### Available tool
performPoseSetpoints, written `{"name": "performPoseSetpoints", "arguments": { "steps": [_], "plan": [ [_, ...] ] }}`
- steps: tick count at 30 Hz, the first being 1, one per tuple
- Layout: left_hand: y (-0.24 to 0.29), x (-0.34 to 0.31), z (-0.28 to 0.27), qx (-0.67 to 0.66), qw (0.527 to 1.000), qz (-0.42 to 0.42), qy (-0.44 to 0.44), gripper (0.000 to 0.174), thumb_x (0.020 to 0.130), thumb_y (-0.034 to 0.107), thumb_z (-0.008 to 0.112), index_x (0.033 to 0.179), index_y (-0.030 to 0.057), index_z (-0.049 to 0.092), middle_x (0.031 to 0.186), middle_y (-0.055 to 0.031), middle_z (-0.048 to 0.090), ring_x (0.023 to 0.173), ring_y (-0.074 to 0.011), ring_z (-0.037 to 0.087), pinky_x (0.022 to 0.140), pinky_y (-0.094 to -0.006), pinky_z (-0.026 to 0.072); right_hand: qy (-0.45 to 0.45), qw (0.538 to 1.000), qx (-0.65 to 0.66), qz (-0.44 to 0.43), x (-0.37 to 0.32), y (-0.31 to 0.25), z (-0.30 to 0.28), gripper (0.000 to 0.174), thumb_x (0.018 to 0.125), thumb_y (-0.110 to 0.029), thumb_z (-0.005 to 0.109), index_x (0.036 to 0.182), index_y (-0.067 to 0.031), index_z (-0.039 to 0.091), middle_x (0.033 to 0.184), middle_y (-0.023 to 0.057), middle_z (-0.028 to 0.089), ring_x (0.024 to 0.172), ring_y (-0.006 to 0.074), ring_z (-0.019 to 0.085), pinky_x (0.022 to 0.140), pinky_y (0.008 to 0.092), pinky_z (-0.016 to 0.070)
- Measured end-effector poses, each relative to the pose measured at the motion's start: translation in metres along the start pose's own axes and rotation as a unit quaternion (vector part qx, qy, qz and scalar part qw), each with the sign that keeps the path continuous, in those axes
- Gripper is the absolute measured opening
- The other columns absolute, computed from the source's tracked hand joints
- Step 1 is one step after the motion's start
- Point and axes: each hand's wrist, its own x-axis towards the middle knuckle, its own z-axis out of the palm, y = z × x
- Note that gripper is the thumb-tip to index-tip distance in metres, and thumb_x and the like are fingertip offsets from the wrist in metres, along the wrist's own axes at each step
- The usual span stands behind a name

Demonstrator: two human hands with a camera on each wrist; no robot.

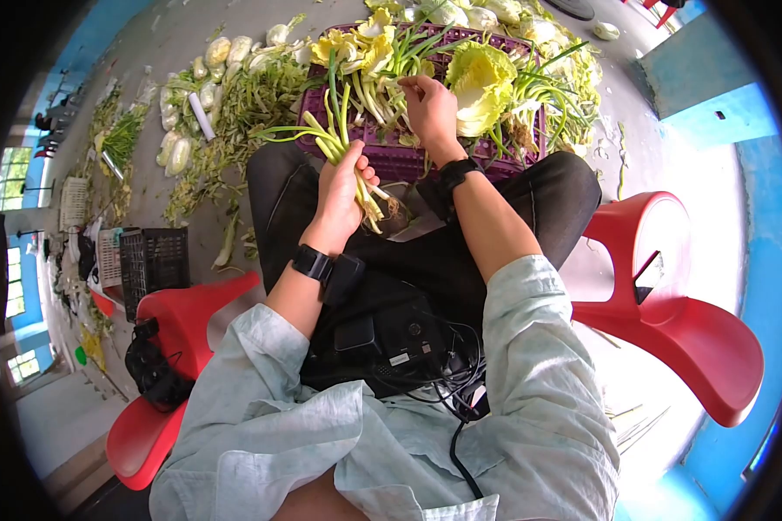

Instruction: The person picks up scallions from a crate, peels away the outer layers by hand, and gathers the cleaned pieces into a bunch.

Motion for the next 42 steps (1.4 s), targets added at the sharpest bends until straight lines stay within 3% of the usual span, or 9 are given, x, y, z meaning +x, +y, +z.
{"name": "performPoseSetpoints", "arguments": {
  "steps": [6, 16, 19, 21, 22, 26, 42],
  "plan": [
    [0.003, -0.002, 0.001, -0.011, 1.0, -0.012, -0.007, 0.015, 0.102, 0.021, 0.064, 0.096, 0.0108, 0.054, 0.073, 0.0026, 0.051, 0.064, -0.0105, 0.051, 0.06, -0.0293, 0.0469, 0.054, 0.997, 0.058, -0.024, 0.005, -0.004, -0.002, 0.017, 0.094, -0.01, 0.065, 0.107, -0.004, 0.073, 0.084, 0.0132, 0.073, 0.076, 0.0248, 0.072, 0.072, 0.0354, 0.0549],
    [0.003, -0.002, 0.002, -0.016, 1.0, -0.021, -0.003, 0.014, 0.1, 0.019, 0.067, 0.098, 0.0113, 0.056, 0.074, 0.0029, 0.052, 0.064, -0.0102, 0.051, 0.062, -0.0285, 0.0467, 0.021, 0.983, 0.18, 0.004, 0.006, -0.026, -0.008, 0.019, 0.1, -0.01, 0.063, 0.112, 0.0036, 0.066, 0.1, 0.0137, 0.075, 0.088, 0.0168, 0.075, 0.08, 0.0281, 0.0571],
    [0.003, -0.002, 0.002, -0.009, 1.0, -0.02, -0.005, 0.014, 0.101, 0.021, 0.064, 0.098, 0.0108, 0.054, 0.073, 0.0027, 0.051, 0.063, -0.0104, 0.051, 0.06, -0.029, 0.0471, 0.037, 0.953, 0.3, 0.012, 0.012, -0.023, -0.004, 0.019, 0.101, -0.01, 0.063, 0.114, 0.0048, 0.062, 0.101, 0.0131, 0.074, 0.091, 0.0178, 0.074, 0.084, 0.0278, 0.0587],
    [0.003, -0.001, 0.001, -0.005, 1.0, -0.02, -0.006, 0.015, 0.102, 0.021, 0.063, 0.098, 0.0104, 0.054, 0.073, 0.0026, 0.051, 0.062, -0.0105, 0.051, 0.059, -0.0293, 0.0473, 0.048, 0.912, 0.405, 0.033, 0.018, -0.019, -0.001, 0.02, 0.101, -0.009, 0.063, 0.115, 0.0054, 0.06, 0.103, 0.0134, 0.071, 0.095, 0.0199, 0.073, 0.087, 0.029, 0.06],
    [0.002, -0.001, 0.001, -0.004, 1.0, -0.019, -0.007, 0.015, 0.102, 0.021, 0.063, 0.098, 0.0103, 0.054, 0.073, 0.0025, 0.051, 0.063, -0.0106, 0.051, 0.059, -0.0293, 0.0474, 0.053, 0.882, 0.464, 0.06, 0.02, -0.015, -0.003, 0.02, 0.101, -0.006, 0.061, 0.115, 0.0085, 0.057, 0.108, 0.0161, 0.067, 0.1, 0.0246, 0.072, 0.091, 0.0322, 0.0614],
    [0.002, -0.001, 0.001, -0.002, 1.0, -0.02, -0.009, 0.014, 0.102, 0.021, 0.062, 0.099, 0.0099, 0.054, 0.074, 0.0023, 0.052, 0.063, -0.0108, 0.052, 0.059, -0.0292, 0.0476, 0.077, 0.815, 0.557, 0.137, 0.025, -0.014, -0.016, 0.015, 0.099, 0.001, 0.056, 0.112, 0.0099, 0.054, 0.11, 0.0197, 0.064, 0.103, 0.0297, 0.072, 0.095, 0.0341, 0.0611],
    [0.002, -0.001, 0.001, -0.001, 1.0, -0.024, -0.007, 0.014, 0.103, 0.021, 0.062, 0.1, 0.0096, 0.055, 0.075, 0.0022, 0.052, 0.064, -0.0106, 0.051, 0.06, -0.0286, 0.047, 0.007, 0.742, 0.662, 0.104, 0.027, -0.029, -0.032, 0.004, 0.096, 0.005, 0.058, 0.099, 0.0054, 0.056, 0.104, 0.0175, 0.066, 0.103, 0.0301, 0.072, 0.094, 0.0322, 0.0617]
  ]
}}
